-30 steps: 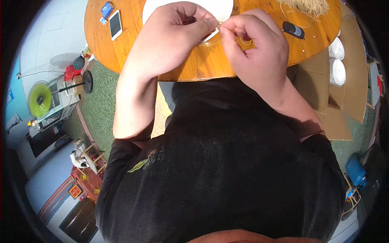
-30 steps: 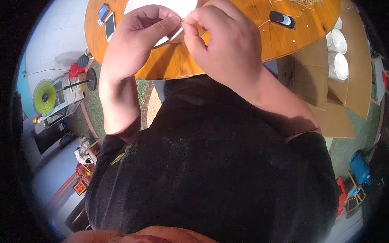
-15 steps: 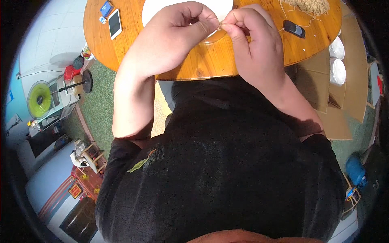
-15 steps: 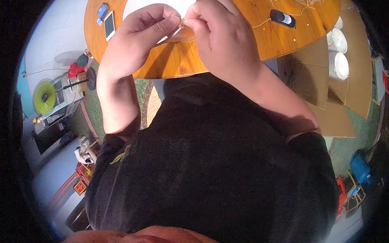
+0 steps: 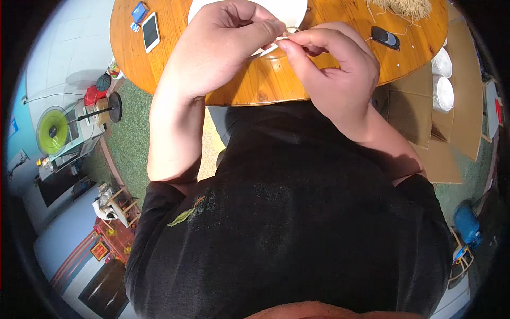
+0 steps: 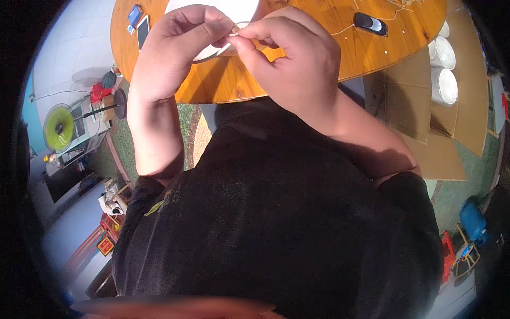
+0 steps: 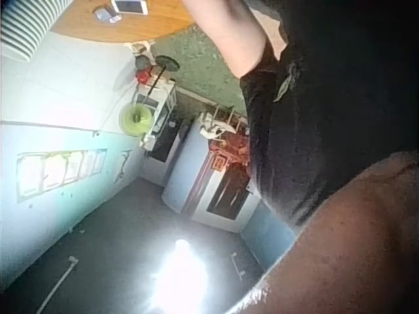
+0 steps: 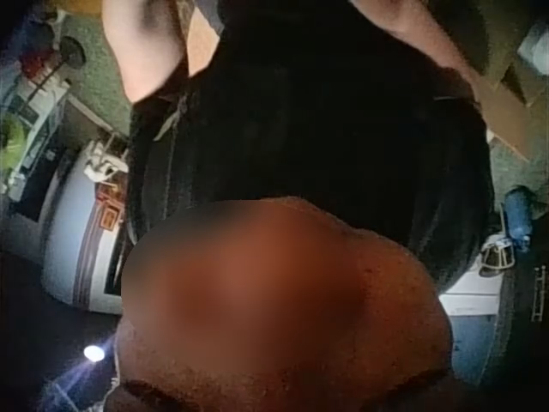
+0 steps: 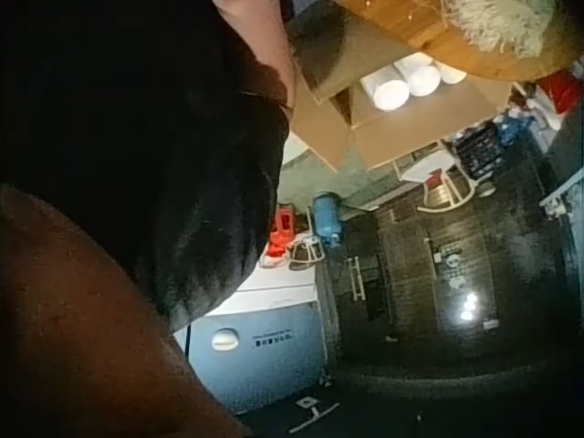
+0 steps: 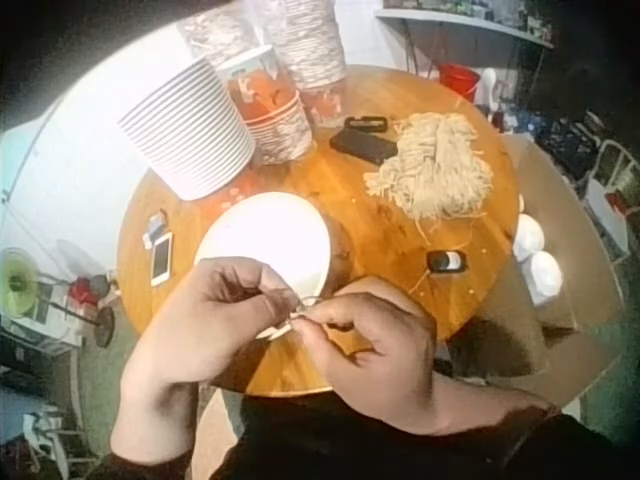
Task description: Putting rubber bands on stacks of paper cups to package them.
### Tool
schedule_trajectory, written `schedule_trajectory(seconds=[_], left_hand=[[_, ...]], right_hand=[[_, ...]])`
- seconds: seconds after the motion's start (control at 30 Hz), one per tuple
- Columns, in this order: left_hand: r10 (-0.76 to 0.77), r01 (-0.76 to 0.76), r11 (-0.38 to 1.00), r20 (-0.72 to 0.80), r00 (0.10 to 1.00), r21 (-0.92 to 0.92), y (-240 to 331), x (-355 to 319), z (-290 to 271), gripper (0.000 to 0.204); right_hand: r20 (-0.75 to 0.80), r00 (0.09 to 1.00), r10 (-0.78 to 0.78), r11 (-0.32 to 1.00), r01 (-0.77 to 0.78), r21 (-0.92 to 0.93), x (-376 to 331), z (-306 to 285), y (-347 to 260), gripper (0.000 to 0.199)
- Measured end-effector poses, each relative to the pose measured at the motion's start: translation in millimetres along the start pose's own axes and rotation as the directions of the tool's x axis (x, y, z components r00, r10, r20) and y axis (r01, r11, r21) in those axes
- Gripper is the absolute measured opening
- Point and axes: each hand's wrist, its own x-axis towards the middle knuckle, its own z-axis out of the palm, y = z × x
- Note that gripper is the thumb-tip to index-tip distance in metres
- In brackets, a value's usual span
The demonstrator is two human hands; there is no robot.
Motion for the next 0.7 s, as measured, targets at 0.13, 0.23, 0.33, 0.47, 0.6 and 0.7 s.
schedule_trajectory(seconds=[0.13, 0.23, 0.33, 0.47, 0.6, 0.7], left_hand=[[0.007, -0.007, 1.000, -0.024, 1.000, 0.012, 1, -2, 3, 0.009], [0.011, -0.011, 1.000, -0.029, 1.000, -0.010, 0, -2, 4, 0.008], [0.016, -0.016, 1.000, -0.042, 0.999, 0.019, -10, 7, 2, 0.008], [0.455, -0.464, 0.885, 0.262, 0.851, -0.030, -26, 13, -17, 0.013], [0.160, -0.175, 0.968, 0.097, 0.982, 0.182, -20, 2, -16, 0.017], [0.726, -0.646, 0.687, 0.326, 0.605, -0.333, -32, 29, -8, 0.009]], right_hand=[[-0.012, 1.000, 0.026, 1.000, -0.026, -0.013, 1, 1, -2, 0.014], [-0.015, 0.999, 0.049, 0.999, -0.049, -0.022, 3, 2, -9, 0.014], [-0.011, 0.998, 0.060, 0.998, -0.060, -0.013, 6, 2, -11, 0.013], [0.011, 0.999, 0.053, 0.999, -0.053, 0.009, 7, 1, -11, 0.012], [0.045, 0.998, 0.040, 0.998, -0.042, 0.041, 8, -1, -12, 0.012], [0.087, 0.994, 0.067, 0.988, -0.078, 0.132, 2, -1, -10, 0.011]])
